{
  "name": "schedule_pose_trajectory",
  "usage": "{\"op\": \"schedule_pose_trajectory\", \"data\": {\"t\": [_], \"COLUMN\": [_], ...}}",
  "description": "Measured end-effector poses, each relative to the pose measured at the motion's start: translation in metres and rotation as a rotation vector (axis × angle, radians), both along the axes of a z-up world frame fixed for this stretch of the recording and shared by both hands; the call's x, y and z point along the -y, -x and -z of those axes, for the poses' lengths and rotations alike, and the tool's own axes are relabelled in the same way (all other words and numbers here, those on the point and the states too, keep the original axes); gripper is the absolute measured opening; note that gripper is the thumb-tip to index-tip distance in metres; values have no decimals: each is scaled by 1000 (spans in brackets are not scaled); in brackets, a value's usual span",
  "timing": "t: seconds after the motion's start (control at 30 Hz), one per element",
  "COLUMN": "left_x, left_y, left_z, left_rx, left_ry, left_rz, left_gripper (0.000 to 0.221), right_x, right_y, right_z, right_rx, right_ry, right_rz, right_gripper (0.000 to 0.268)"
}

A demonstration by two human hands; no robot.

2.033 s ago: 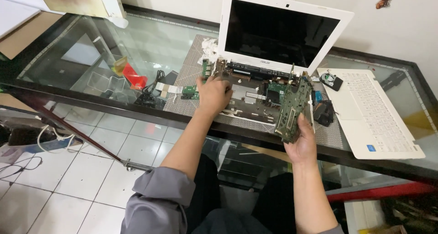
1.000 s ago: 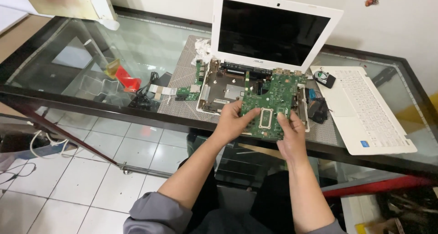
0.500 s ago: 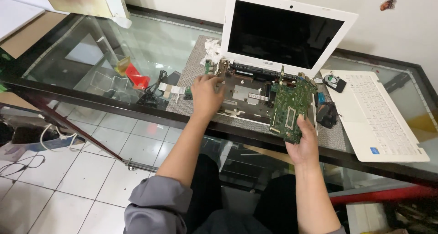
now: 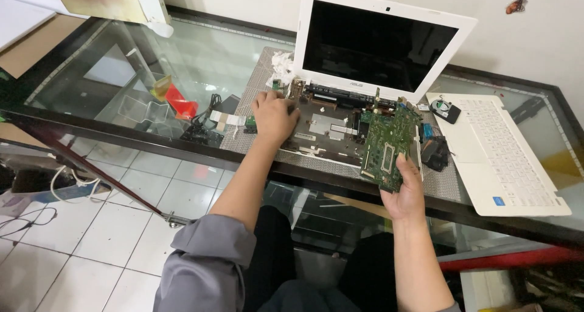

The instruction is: Removing, inspecting, and attempting to reinstall a laptop motherboard during a repair or cleaning process.

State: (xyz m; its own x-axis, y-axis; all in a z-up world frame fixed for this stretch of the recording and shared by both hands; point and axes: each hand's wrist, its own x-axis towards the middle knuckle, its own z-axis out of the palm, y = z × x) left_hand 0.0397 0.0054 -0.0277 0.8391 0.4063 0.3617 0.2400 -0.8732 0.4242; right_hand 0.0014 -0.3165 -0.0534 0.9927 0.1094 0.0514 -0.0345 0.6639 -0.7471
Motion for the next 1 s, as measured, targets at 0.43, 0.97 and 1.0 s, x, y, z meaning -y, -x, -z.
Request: {"op": "schedule_pose_trajectory", "data": {"t": [0.43,0.97,1.0], "left_x": [11,4,6], "left_y": [-49,-38,-32], "left_z": [-7,-3,-7], "left_rx": [-44,60,61], "left_ry": [-238,-248,-237], "left_rz": [26,85,97], "left_gripper": [17,13,21], "right_x": [-9,-6,-8], "right_y": [11,8,11], "right_z": [-21,-14,-20], "right_rx": [3,18,11], "right_ry": [-30,-27,-8], "right_rz": [-10,-20,-14], "right_gripper": [24,23,24]}}
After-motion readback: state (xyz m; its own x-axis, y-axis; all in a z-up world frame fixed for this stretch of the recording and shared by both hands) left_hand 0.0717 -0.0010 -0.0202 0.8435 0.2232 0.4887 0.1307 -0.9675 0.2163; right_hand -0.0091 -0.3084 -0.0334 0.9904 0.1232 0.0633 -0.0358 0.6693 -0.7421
